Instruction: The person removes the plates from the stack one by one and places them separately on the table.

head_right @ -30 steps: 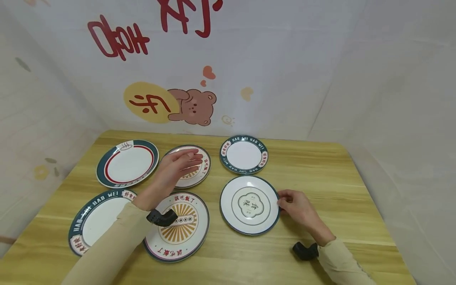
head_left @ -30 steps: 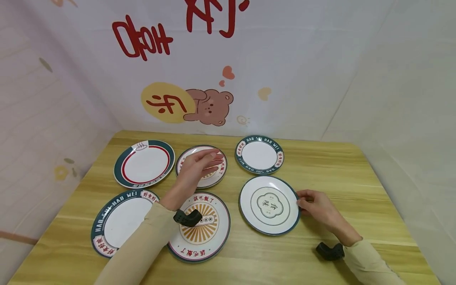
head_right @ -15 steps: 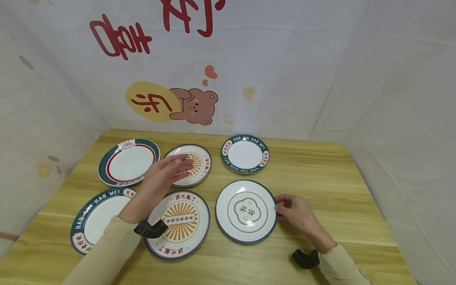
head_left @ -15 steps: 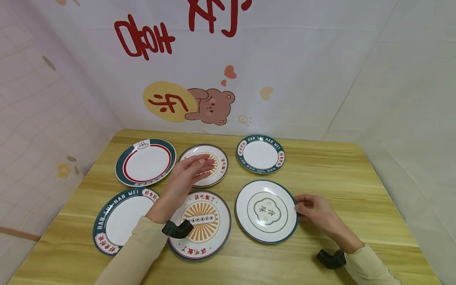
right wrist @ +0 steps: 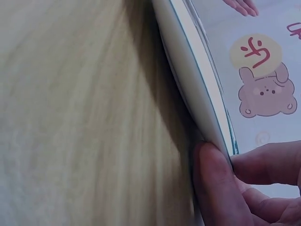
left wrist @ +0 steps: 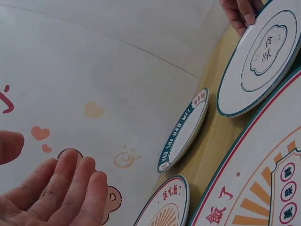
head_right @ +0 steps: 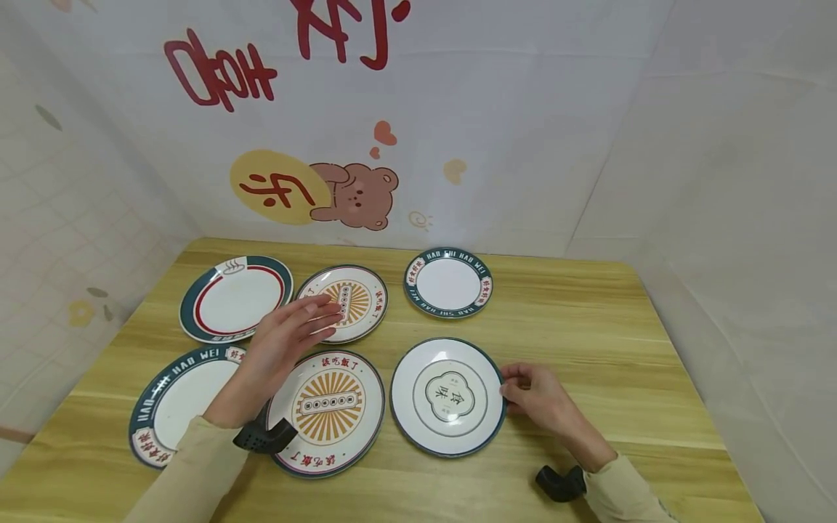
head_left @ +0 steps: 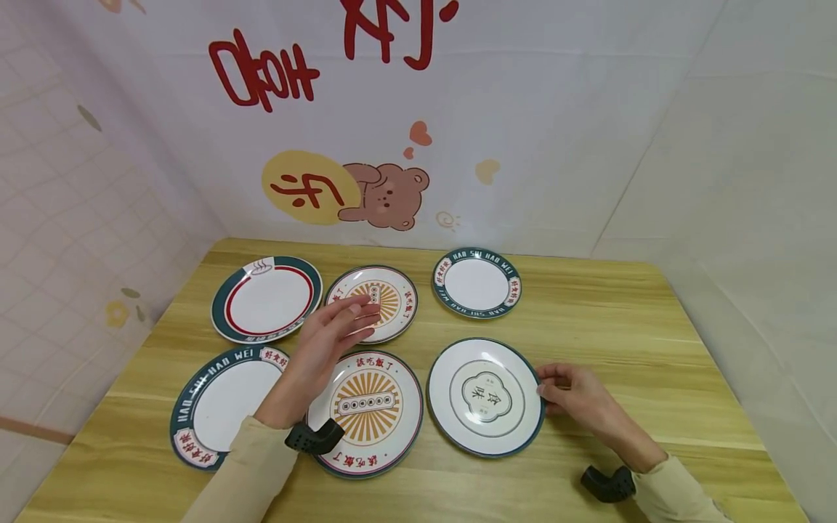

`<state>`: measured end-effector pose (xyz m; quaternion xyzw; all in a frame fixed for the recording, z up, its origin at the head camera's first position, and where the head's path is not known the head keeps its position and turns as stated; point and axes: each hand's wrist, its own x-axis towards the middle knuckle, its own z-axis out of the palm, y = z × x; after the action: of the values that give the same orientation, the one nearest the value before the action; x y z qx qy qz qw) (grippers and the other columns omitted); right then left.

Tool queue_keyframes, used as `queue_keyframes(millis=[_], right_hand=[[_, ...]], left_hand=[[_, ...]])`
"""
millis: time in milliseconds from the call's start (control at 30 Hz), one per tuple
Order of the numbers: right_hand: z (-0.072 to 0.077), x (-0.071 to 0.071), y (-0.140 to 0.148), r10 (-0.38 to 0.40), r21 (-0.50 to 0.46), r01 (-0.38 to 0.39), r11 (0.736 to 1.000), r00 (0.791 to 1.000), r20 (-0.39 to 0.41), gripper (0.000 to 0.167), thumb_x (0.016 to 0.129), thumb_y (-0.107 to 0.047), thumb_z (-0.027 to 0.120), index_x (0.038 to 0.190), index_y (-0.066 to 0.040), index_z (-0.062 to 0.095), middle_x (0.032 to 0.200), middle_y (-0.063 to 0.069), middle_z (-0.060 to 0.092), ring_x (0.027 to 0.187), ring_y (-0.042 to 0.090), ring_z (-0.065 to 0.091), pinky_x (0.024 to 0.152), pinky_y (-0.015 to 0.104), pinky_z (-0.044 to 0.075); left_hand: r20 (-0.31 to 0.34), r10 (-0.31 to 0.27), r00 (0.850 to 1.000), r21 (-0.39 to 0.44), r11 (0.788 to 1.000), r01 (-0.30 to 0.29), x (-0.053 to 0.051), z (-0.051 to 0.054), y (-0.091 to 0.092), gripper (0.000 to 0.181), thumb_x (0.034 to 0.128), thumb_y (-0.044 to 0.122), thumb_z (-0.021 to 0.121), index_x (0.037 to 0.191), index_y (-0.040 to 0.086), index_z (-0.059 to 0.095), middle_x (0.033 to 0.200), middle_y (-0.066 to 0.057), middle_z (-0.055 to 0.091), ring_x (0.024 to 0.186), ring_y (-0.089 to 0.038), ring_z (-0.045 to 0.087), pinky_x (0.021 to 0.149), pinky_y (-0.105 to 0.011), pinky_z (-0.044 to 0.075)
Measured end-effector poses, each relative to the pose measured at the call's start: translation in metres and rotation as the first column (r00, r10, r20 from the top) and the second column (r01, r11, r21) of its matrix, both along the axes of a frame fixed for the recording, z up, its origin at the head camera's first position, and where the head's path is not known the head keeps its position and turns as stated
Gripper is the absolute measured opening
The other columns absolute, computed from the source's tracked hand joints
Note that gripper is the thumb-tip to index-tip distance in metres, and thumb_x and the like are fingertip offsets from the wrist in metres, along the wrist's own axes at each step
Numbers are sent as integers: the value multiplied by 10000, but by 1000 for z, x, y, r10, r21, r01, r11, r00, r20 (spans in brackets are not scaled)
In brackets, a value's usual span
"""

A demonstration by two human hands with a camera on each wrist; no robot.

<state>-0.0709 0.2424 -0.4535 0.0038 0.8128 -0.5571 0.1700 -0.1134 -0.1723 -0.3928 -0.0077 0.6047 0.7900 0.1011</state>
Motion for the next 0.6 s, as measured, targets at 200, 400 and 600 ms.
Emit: queue_keyframes(millis=[200, 400, 600], right_hand=[[4, 2, 0, 31, 84, -28, 996, 999, -41, 333, 1001, -15, 628, 1278, 162, 575, 1088, 182, 679, 956, 236, 687, 737, 319, 645], [14, 3, 1, 57, 336, 13, 942, 978, -199, 324, 1039, -156, 632, 1266, 75, 655, 1099, 151, 717, 909, 228, 713, 719, 309, 627], [21, 2, 4, 71, 417, 106, 903, 919, -387, 406, 1080, -248, 573, 1340, 58, 628, 1261, 245, 681, 1113, 411, 681, 914, 529, 599]], left_hand=[[5, 8, 1000, 17, 1000, -8, 5, -2, -6, 471, 1093, 203, 544, 1502, -17, 461, 1432, -200, 583, 1277, -267, 621, 1075, -355, 517], [-59, 36, 998, -29, 999, -38, 8, -2, -12, 453, 1083, 165, 557, 1477, -46, 486, 1365, -173, 643, 1293, -328, 606, 1070, -385, 517], [-175, 32, 984, -234, 969, -73, 12, -1, -18, 432, 1074, 238, 587, 1436, 4, 559, 1340, -135, 670, 1244, -209, 641, 1056, -258, 515]])
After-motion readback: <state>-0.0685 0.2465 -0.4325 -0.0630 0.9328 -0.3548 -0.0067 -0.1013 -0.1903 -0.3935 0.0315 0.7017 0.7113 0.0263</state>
